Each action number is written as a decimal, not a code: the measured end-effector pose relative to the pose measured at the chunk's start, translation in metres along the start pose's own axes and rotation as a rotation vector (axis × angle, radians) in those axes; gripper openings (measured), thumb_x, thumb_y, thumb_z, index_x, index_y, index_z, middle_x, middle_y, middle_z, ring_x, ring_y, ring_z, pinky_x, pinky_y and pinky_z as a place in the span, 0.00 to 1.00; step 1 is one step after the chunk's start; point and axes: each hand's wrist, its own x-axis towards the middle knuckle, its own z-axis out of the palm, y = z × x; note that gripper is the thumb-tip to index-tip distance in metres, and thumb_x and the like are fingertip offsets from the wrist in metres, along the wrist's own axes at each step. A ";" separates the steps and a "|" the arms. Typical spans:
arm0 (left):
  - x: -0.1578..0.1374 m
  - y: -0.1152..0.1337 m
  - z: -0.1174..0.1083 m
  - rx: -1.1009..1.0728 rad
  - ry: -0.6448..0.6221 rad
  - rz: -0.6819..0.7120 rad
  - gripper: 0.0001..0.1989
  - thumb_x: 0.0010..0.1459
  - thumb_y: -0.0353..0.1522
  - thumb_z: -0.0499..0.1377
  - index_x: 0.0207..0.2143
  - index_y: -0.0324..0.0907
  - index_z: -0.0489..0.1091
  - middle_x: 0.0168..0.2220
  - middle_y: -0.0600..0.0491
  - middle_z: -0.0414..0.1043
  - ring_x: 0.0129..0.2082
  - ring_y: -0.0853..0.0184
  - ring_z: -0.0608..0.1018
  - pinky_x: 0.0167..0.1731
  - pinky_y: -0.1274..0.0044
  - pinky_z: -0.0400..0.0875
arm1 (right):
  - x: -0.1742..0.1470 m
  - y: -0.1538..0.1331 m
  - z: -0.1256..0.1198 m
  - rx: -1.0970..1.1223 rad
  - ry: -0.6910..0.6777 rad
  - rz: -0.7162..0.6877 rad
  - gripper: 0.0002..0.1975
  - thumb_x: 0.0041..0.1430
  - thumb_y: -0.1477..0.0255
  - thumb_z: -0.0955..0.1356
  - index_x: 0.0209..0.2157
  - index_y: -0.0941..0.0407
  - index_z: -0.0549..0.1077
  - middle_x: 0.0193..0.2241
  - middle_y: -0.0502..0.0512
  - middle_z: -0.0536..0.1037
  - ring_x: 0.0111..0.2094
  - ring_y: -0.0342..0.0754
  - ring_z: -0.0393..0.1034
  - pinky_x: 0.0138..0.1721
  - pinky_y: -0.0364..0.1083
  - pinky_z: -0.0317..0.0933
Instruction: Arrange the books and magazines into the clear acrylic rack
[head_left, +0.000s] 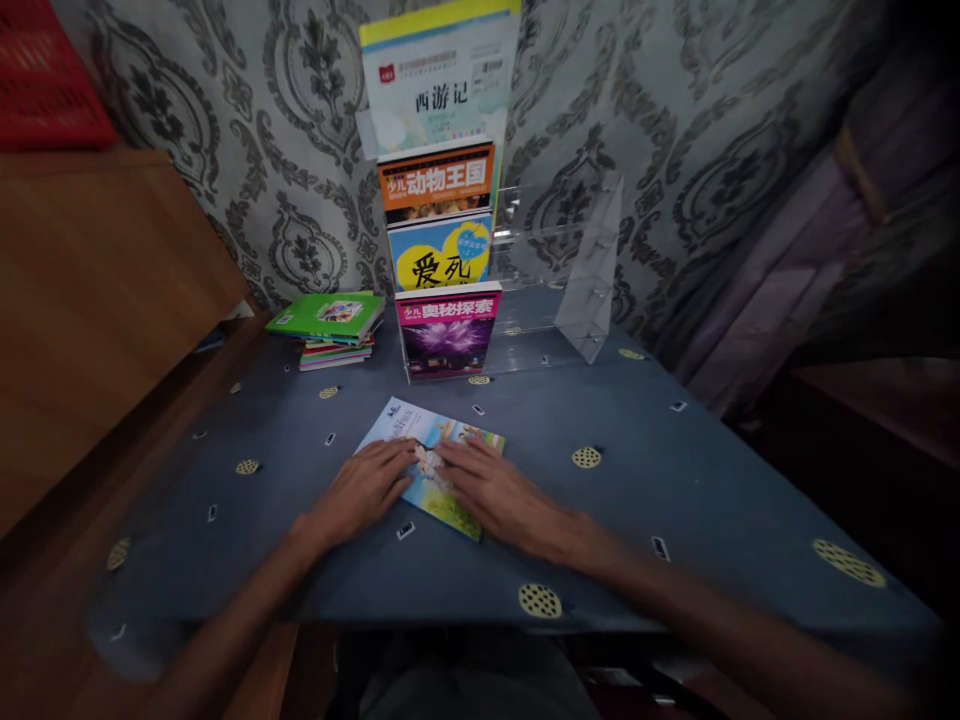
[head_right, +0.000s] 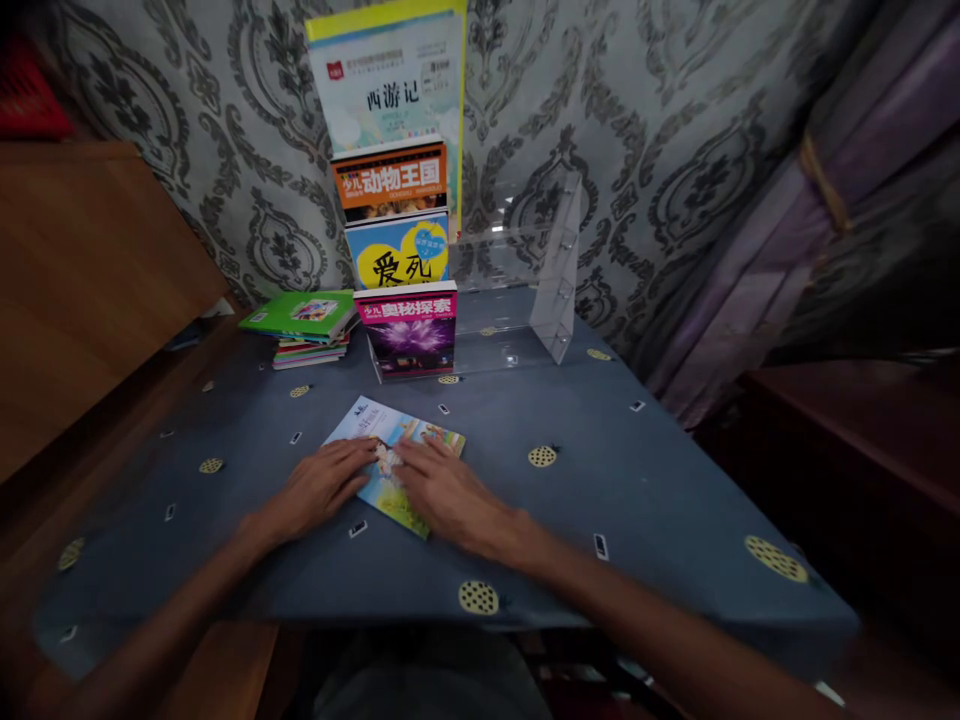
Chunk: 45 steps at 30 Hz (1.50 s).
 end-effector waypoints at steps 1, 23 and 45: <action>0.006 -0.004 0.004 -0.005 0.013 -0.030 0.15 0.69 0.34 0.49 0.55 0.43 0.66 0.60 0.44 0.71 0.60 0.61 0.72 0.61 0.63 0.67 | 0.008 -0.008 0.003 0.014 -0.050 -0.032 0.18 0.69 0.73 0.60 0.56 0.57 0.72 0.60 0.62 0.72 0.65 0.52 0.61 0.68 0.59 0.51; 0.016 -0.040 0.009 0.068 0.201 -0.482 0.17 0.67 0.35 0.48 0.53 0.38 0.67 0.50 0.40 0.74 0.50 0.54 0.76 0.52 0.62 0.70 | -0.036 0.025 0.002 -0.122 -0.015 0.341 0.35 0.69 0.54 0.58 0.66 0.64 0.58 0.66 0.71 0.60 0.68 0.63 0.53 0.67 0.63 0.50; -0.017 -0.021 0.006 0.027 0.271 -0.686 0.18 0.66 0.36 0.52 0.54 0.35 0.64 0.51 0.37 0.70 0.53 0.51 0.72 0.55 0.57 0.67 | 0.107 0.028 0.030 -0.063 -0.181 0.213 0.29 0.71 0.64 0.58 0.66 0.67 0.58 0.68 0.69 0.57 0.70 0.57 0.48 0.69 0.59 0.45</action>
